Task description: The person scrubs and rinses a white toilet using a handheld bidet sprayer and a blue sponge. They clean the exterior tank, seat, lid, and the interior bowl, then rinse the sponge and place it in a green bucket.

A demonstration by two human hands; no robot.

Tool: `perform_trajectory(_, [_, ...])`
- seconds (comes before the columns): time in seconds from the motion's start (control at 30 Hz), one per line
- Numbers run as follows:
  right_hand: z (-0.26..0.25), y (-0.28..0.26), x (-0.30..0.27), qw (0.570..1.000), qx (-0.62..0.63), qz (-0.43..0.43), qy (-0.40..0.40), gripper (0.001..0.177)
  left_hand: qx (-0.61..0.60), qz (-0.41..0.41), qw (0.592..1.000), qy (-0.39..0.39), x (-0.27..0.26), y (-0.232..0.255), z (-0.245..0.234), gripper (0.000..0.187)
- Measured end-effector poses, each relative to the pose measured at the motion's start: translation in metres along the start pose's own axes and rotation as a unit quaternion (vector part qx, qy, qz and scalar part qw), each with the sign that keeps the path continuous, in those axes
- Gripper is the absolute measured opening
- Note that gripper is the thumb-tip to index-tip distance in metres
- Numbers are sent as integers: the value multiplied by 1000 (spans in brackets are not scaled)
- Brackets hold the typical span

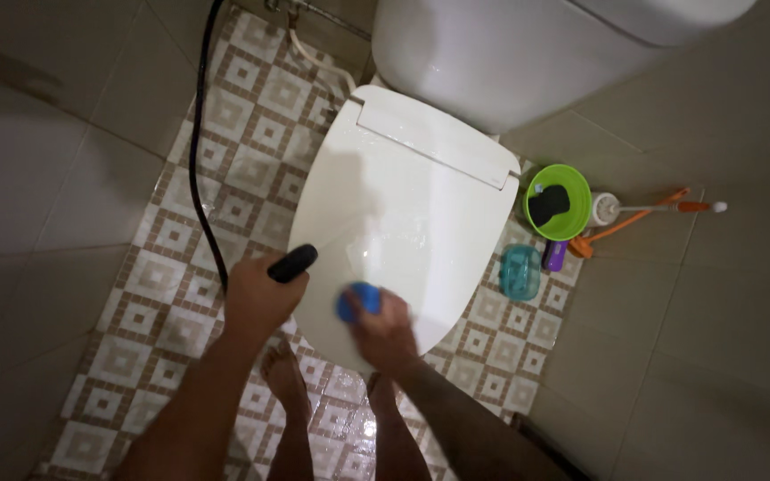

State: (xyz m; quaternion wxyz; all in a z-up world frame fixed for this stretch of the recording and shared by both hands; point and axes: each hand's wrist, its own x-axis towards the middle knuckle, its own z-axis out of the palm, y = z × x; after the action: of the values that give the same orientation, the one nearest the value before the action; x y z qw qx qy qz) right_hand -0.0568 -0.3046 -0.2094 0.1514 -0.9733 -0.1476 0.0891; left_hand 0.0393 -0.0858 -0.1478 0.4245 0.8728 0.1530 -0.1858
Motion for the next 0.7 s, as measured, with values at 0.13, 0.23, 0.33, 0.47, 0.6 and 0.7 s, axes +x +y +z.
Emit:
perform_trajectory(0.13, [-28,77,13,774,345,528,-60,62,40,-72,989,-121,3,-4,2,28])
perform_trajectory(0.23, [-40,112,60,967,-61,246,42,65,-31,-53,993,-105,-14,-8,4,24])
perform_trajectory(0.33, [-23,95,99,963,-64,243,97,66,-36,-71,988,-132,-22,-18,9,24])
perform_trajectory(0.47, [7,11,53,995,73,63,19,58,-52,-5,996,-66,-34,-41,13,25])
perform_trajectory(0.6, [16,-22,-29,1000,13,2,-2,53,16,-56,988,-144,-50,-49,17,26])
perform_trajectory(0.7, [16,29,-58,993,108,37,35,43,13,-54,982,-181,-60,-47,19,26])
